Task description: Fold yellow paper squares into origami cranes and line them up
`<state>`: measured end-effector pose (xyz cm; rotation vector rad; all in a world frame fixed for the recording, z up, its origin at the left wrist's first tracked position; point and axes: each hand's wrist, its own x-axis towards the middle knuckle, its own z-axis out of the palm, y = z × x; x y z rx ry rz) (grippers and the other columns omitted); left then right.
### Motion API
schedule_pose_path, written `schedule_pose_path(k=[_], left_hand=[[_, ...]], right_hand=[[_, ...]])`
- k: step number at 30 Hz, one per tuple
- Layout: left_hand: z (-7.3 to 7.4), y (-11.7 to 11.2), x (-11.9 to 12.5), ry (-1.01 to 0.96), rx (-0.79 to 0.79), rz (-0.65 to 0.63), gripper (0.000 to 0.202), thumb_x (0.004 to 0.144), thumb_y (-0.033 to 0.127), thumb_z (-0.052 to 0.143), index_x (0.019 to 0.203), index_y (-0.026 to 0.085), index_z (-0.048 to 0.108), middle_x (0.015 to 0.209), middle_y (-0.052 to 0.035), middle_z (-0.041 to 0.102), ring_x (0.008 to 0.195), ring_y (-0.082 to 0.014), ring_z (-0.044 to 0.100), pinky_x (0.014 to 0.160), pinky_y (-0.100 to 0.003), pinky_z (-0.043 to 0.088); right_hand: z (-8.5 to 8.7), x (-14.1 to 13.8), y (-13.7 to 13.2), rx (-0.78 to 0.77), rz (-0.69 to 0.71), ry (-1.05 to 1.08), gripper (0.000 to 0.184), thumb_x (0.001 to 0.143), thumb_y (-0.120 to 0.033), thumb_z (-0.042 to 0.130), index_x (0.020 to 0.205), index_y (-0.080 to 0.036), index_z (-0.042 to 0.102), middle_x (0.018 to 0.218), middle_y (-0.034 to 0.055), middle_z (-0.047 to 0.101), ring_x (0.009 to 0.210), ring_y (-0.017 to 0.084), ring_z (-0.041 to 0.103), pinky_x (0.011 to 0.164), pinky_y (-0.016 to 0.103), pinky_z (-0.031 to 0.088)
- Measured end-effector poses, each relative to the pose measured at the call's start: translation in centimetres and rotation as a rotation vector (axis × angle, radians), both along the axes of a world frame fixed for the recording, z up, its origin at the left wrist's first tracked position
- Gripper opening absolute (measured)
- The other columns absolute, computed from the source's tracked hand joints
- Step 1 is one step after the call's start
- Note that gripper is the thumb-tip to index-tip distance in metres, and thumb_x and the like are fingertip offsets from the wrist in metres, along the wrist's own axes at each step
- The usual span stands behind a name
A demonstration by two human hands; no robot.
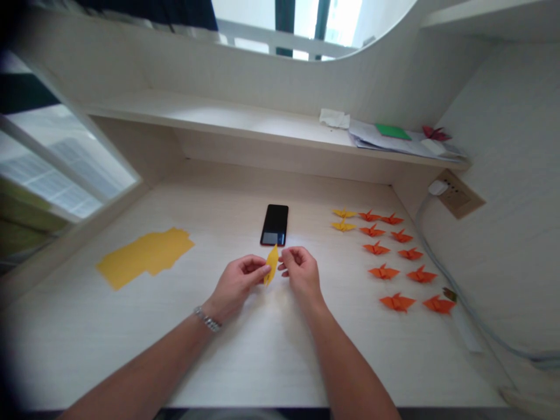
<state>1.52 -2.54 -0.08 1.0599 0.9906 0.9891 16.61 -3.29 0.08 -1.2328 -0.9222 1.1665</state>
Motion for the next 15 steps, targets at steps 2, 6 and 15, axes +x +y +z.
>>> schedule_pose_path(k=[2, 6, 15], left_hand=[[-0.05, 0.07, -0.07, -0.019, 0.015, 0.035, 0.027, 0.069, 0.032, 0.074, 0.084, 0.012, 0.064, 0.079, -0.0073, 0.069, 0.069, -0.0154, 0.062, 0.062, -0.026, 0.05], [-0.03, 0.05, -0.16, -0.039, 0.053, 0.06, 0.031, 0.068, 0.032, 0.075, 0.088, 0.012, 0.061, 0.08, -0.0068, 0.067, 0.072, -0.0171, 0.064, 0.065, -0.029, 0.053], [0.03, 0.09, -0.27, -0.013, 0.087, 0.027, 0.026, 0.069, 0.031, 0.074, 0.086, 0.012, 0.065, 0.088, -0.0085, 0.069, 0.078, -0.0185, 0.065, 0.073, -0.032, 0.053]], right_hand=[[-0.15, -0.22, -0.04, 0.015, 0.038, -0.03, 0.028, 0.069, -0.04, 0.072, 0.08, -0.017, 0.062, 0.07, 0.0011, 0.066, 0.06, 0.014, 0.062, 0.051, 0.023, 0.047], [-0.42, -0.55, -0.09, 0.028, 0.099, -0.063, 0.024, 0.064, -0.033, 0.076, 0.077, -0.015, 0.065, 0.07, 0.0023, 0.067, 0.063, 0.015, 0.062, 0.054, 0.023, 0.047], [-0.23, -0.22, -0.07, -0.004, 0.149, 0.036, 0.023, 0.062, -0.029, 0.077, 0.078, -0.016, 0.066, 0.069, 0.0008, 0.068, 0.061, 0.013, 0.061, 0.056, 0.024, 0.049]])
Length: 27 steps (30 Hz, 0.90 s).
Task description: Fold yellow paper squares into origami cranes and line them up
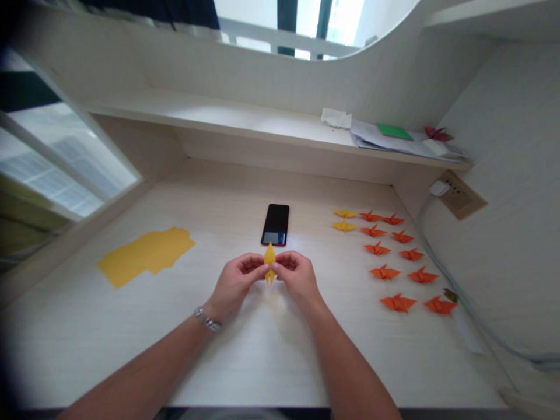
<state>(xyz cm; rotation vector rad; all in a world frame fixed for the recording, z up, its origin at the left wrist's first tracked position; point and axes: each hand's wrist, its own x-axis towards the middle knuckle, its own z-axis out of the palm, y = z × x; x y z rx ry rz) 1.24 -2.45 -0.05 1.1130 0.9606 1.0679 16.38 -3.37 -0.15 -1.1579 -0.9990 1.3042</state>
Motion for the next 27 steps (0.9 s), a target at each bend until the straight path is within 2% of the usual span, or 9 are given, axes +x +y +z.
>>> schedule_pose_path(k=[10, 15, 18, 22, 24, 27], left_hand=[[0.7, 0.2, -0.6, -0.032, -0.078, -0.119, 0.02, 0.067, 0.023, 0.075, 0.082, 0.012, 0.068, 0.078, -0.0059, 0.07, 0.069, -0.0156, 0.064, 0.065, -0.027, 0.052], [0.7, 0.2, -0.7, -0.162, -0.146, -0.124, 0.016, 0.064, 0.018, 0.076, 0.076, 0.013, 0.067, 0.072, -0.0029, 0.069, 0.065, -0.0139, 0.064, 0.062, -0.026, 0.053], [0.7, 0.2, -0.8, -0.187, -0.148, -0.125, 0.012, 0.064, 0.016, 0.076, 0.073, 0.013, 0.067, 0.07, -0.0019, 0.068, 0.065, -0.0132, 0.063, 0.064, -0.026, 0.053], [0.6, 0.2, -1.0, -0.13, -0.089, -0.131, 0.01, 0.064, 0.013, 0.074, 0.072, 0.014, 0.069, 0.071, -0.0019, 0.068, 0.066, -0.0124, 0.062, 0.065, -0.023, 0.052], [0.6, 0.2, -1.0, -0.079, -0.056, -0.125, 0.009, 0.063, 0.011, 0.073, 0.071, 0.014, 0.069, 0.07, -0.002, 0.068, 0.066, -0.0123, 0.062, 0.065, -0.022, 0.051], [0.7, 0.3, -1.0, -0.009, -0.04, -0.115, 0.012, 0.061, 0.007, 0.071, 0.071, 0.014, 0.07, 0.07, -0.0021, 0.069, 0.065, -0.0129, 0.063, 0.065, -0.023, 0.052]], right_hand=[[0.8, 0.7, -0.2, -0.06, 0.151, 0.016, 0.02, 0.059, -0.025, 0.078, 0.075, -0.015, 0.07, 0.069, 0.0025, 0.07, 0.057, 0.013, 0.062, 0.054, 0.024, 0.049], [1.0, 0.6, -0.4, -0.069, 0.094, 0.088, 0.017, 0.055, -0.021, 0.079, 0.069, -0.016, 0.071, 0.062, 0.0018, 0.069, 0.054, 0.014, 0.063, 0.055, 0.026, 0.052], [0.9, 0.7, -0.4, -0.076, 0.138, 0.139, 0.017, 0.055, -0.02, 0.079, 0.07, -0.016, 0.072, 0.063, 0.0018, 0.07, 0.056, 0.014, 0.064, 0.056, 0.026, 0.053], [1.0, 1.0, -0.5, -0.098, 0.214, 0.166, 0.016, 0.06, -0.023, 0.077, 0.075, -0.016, 0.073, 0.069, 0.0031, 0.071, 0.062, 0.015, 0.065, 0.062, 0.028, 0.053], [1.1, 1.0, -0.6, -0.112, 0.207, 0.143, 0.015, 0.065, -0.027, 0.074, 0.075, -0.016, 0.073, 0.07, 0.0039, 0.071, 0.062, 0.014, 0.064, 0.062, 0.028, 0.053], [1.0, 0.9, -0.5, -0.093, 0.169, 0.05, 0.015, 0.064, -0.026, 0.075, 0.074, -0.015, 0.072, 0.066, 0.0033, 0.069, 0.057, 0.013, 0.061, 0.058, 0.026, 0.051]])
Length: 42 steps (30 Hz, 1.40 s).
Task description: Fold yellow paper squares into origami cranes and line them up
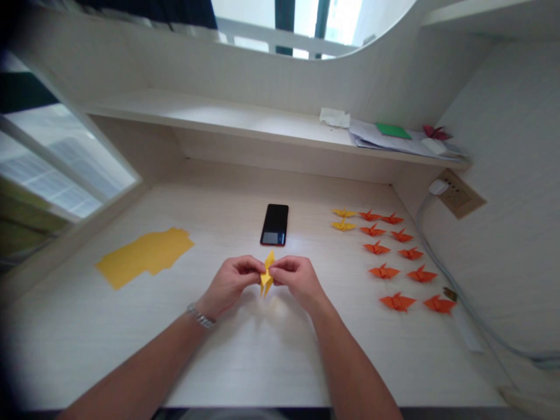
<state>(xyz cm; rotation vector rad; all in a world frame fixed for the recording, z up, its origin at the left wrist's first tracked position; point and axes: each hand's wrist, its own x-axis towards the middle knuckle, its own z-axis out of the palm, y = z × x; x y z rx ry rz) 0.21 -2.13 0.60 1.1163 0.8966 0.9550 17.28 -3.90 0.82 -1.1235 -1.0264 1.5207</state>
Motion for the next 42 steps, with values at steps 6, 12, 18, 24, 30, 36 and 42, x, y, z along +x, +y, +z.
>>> schedule_pose_path(k=[6, 12, 18, 24, 30, 36, 42], left_hand=[[0.2, 0.0, 0.1, -0.043, -0.072, -0.018, 0.012, 0.07, 0.018, 0.069, 0.08, 0.013, 0.07, 0.076, -0.0057, 0.071, 0.07, -0.0165, 0.065, 0.068, -0.028, 0.054], [0.0, -0.1, 0.2, -0.03, -0.074, -0.015, 0.018, 0.07, 0.026, 0.072, 0.081, 0.012, 0.07, 0.077, -0.0074, 0.071, 0.07, -0.0167, 0.065, 0.068, -0.029, 0.054], [-0.1, 0.0, 0.3, 0.021, -0.071, 0.018, 0.02, 0.065, 0.025, 0.076, 0.08, 0.012, 0.07, 0.077, -0.008, 0.072, 0.07, -0.0179, 0.066, 0.065, -0.028, 0.054], [0.1, 0.0, 0.4, 0.064, -0.017, 0.055, 0.019, 0.065, 0.022, 0.075, 0.08, 0.012, 0.07, 0.078, -0.0079, 0.071, 0.07, -0.0166, 0.065, 0.065, -0.027, 0.052], [-0.1, 0.0, 0.5, 0.087, 0.001, 0.078, 0.019, 0.064, 0.022, 0.076, 0.078, 0.011, 0.068, 0.076, -0.0073, 0.07, 0.069, -0.0162, 0.064, 0.064, -0.026, 0.052], [-0.2, -0.2, 0.6, 0.094, 0.081, 0.151, 0.022, 0.062, 0.024, 0.078, 0.076, 0.013, 0.064, 0.077, -0.0052, 0.068, 0.07, -0.0158, 0.064, 0.066, -0.026, 0.052], [0.3, -0.4, 0.8, 0.079, 0.11, 0.24, 0.029, 0.06, 0.029, 0.079, 0.076, 0.015, 0.06, 0.073, -0.0031, 0.067, 0.068, -0.0152, 0.064, 0.066, -0.026, 0.052]], right_hand=[[-0.4, 0.0, 0.2, 0.07, -0.045, -0.127, 0.012, 0.062, -0.019, 0.073, 0.073, -0.015, 0.07, 0.065, 0.0021, 0.068, 0.057, 0.014, 0.061, 0.058, 0.026, 0.05], [-0.5, 0.0, 0.2, 0.107, -0.046, -0.182, 0.011, 0.063, -0.018, 0.071, 0.073, -0.016, 0.068, 0.067, 0.0021, 0.068, 0.061, 0.015, 0.063, 0.061, 0.027, 0.051], [-0.6, 0.1, 0.3, 0.107, -0.045, -0.2, 0.013, 0.062, -0.021, 0.073, 0.073, -0.017, 0.069, 0.07, 0.003, 0.069, 0.065, 0.017, 0.064, 0.064, 0.029, 0.052], [-0.9, -0.4, 0.3, 0.075, -0.069, -0.131, 0.014, 0.063, -0.021, 0.071, 0.076, -0.016, 0.067, 0.069, 0.0021, 0.067, 0.062, 0.015, 0.062, 0.06, 0.028, 0.051], [-1.3, -0.6, 0.5, 0.108, -0.092, -0.143, 0.015, 0.062, -0.02, 0.072, 0.073, -0.017, 0.062, 0.067, 0.0004, 0.064, 0.061, 0.014, 0.06, 0.059, 0.027, 0.049], [-1.5, -1.0, 0.4, 0.164, -0.148, -0.131, 0.023, 0.061, -0.02, 0.074, 0.069, -0.02, 0.053, 0.065, -0.0025, 0.058, 0.059, 0.013, 0.055, 0.056, 0.024, 0.046], [-1.5, -1.6, 0.3, 0.188, -0.148, -0.081, 0.029, 0.062, -0.03, 0.077, 0.078, -0.02, 0.056, 0.07, -0.001, 0.06, 0.064, 0.014, 0.058, 0.061, 0.026, 0.047]])
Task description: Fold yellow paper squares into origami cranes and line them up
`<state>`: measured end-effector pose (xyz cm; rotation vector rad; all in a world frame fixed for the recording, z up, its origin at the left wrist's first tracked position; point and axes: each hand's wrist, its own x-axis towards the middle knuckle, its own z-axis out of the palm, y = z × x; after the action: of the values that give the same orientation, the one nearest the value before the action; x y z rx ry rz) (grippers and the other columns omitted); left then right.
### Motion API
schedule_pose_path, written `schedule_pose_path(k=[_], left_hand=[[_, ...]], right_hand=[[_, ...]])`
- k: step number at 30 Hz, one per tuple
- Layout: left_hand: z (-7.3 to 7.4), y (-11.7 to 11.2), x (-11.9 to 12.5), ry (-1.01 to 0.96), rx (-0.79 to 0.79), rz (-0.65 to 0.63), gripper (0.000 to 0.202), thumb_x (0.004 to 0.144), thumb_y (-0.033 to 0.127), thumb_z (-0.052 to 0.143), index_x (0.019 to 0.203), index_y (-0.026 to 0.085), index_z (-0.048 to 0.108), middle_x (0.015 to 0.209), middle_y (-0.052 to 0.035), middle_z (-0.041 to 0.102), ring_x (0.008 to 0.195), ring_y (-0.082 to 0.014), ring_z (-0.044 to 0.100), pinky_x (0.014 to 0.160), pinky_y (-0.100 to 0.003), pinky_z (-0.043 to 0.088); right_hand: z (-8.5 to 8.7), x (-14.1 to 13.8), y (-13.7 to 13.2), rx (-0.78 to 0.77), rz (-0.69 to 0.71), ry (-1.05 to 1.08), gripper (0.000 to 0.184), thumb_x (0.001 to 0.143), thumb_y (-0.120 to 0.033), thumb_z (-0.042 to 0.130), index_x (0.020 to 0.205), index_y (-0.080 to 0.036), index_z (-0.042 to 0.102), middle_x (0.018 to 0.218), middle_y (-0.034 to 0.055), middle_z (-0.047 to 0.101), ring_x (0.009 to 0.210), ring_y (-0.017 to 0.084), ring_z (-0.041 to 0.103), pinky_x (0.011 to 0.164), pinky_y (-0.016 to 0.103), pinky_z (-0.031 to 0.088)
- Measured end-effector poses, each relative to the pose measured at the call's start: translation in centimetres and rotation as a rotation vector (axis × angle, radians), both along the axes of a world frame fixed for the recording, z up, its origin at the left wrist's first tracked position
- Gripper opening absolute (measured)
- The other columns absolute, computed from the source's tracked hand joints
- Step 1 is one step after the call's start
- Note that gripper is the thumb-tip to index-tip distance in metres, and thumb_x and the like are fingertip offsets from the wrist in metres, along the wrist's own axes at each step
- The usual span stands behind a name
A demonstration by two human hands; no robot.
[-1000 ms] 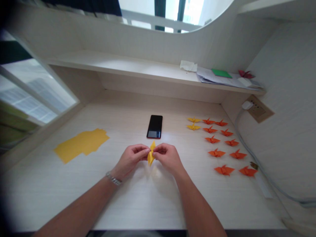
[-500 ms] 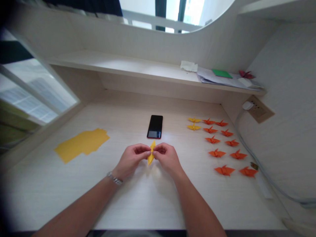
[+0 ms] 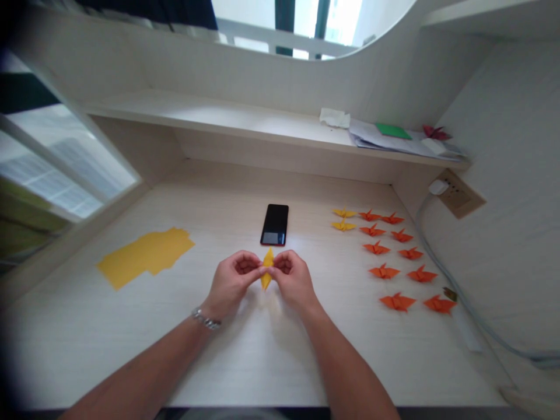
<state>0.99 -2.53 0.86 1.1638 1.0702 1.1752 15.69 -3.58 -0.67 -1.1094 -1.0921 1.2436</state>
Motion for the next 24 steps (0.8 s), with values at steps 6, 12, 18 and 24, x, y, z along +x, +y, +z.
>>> schedule_pose_path(k=[6, 12, 18, 24], left_hand=[[-0.3, 0.1, 0.0, -0.014, 0.044, 0.142, 0.029, 0.063, 0.028, 0.078, 0.078, 0.015, 0.058, 0.074, -0.0032, 0.068, 0.07, -0.0159, 0.066, 0.068, -0.027, 0.053], [-0.5, -0.2, 0.0, 0.082, 0.09, 0.053, 0.021, 0.069, 0.029, 0.074, 0.082, 0.015, 0.066, 0.082, -0.0065, 0.071, 0.078, -0.0193, 0.067, 0.076, -0.03, 0.053], [-0.1, -0.1, 0.0, 0.123, 0.082, 0.052, 0.026, 0.068, 0.032, 0.074, 0.087, 0.016, 0.069, 0.086, -0.007, 0.071, 0.079, -0.0196, 0.066, 0.071, -0.029, 0.054], [-0.4, 0.5, -0.5, 0.035, -0.039, -0.141, 0.022, 0.069, 0.028, 0.073, 0.085, 0.013, 0.07, 0.088, -0.0099, 0.071, 0.078, -0.0199, 0.066, 0.073, -0.031, 0.053]], right_hand=[[1.0, -0.5, -0.7, 0.163, -0.174, -0.311, 0.009, 0.075, -0.03, 0.067, 0.079, -0.022, 0.069, 0.083, 0.0049, 0.066, 0.078, 0.019, 0.061, 0.071, 0.031, 0.049], [0.7, -0.9, -0.7, 0.088, -0.021, -0.204, 0.028, 0.077, -0.033, 0.065, 0.101, -0.02, 0.069, 0.098, 0.0084, 0.07, 0.087, 0.022, 0.065, 0.076, 0.033, 0.052], [-0.3, -0.2, 0.1, -0.044, 0.012, -0.077, 0.026, 0.072, -0.038, 0.068, 0.085, -0.016, 0.071, 0.074, 0.0057, 0.07, 0.065, 0.018, 0.063, 0.062, 0.029, 0.051], [-0.1, 0.5, 0.1, -0.108, 0.096, -0.035, 0.024, 0.069, -0.037, 0.071, 0.081, -0.017, 0.073, 0.071, 0.0038, 0.07, 0.059, 0.015, 0.062, 0.058, 0.027, 0.05]])
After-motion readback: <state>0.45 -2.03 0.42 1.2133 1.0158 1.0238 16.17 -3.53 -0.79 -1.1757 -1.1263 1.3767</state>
